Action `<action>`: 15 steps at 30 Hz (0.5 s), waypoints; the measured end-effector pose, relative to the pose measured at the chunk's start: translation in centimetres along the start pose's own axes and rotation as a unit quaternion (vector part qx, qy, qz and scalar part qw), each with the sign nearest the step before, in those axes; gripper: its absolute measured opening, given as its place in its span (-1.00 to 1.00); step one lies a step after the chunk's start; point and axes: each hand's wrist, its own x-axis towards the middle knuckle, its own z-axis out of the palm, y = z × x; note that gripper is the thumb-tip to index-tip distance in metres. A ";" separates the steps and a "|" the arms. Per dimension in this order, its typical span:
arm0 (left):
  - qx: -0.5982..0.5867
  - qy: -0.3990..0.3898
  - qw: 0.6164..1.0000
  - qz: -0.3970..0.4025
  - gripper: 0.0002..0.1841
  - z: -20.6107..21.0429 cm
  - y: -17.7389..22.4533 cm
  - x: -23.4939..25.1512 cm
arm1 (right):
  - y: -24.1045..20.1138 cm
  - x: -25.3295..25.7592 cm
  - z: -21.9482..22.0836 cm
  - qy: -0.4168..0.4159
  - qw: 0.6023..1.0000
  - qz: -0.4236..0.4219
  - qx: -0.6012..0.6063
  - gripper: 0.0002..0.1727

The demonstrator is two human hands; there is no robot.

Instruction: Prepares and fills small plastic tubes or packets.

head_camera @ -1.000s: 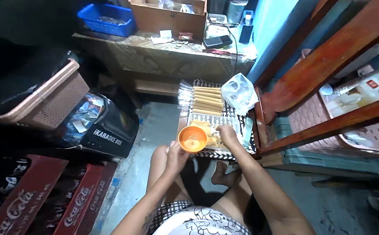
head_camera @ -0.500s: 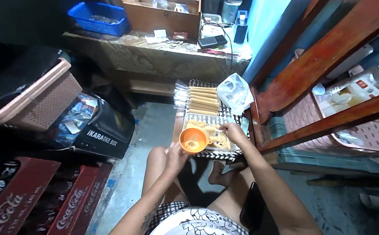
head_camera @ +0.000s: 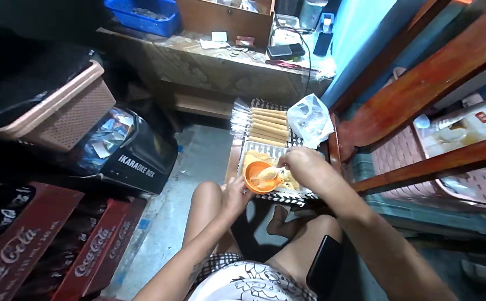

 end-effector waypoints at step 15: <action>-0.015 0.014 1.000 0.005 -0.84 -0.4 -0.4 -0.3 | -0.6 -0.6 1.6 0.163 0.974 0.066 -0.145 -0.88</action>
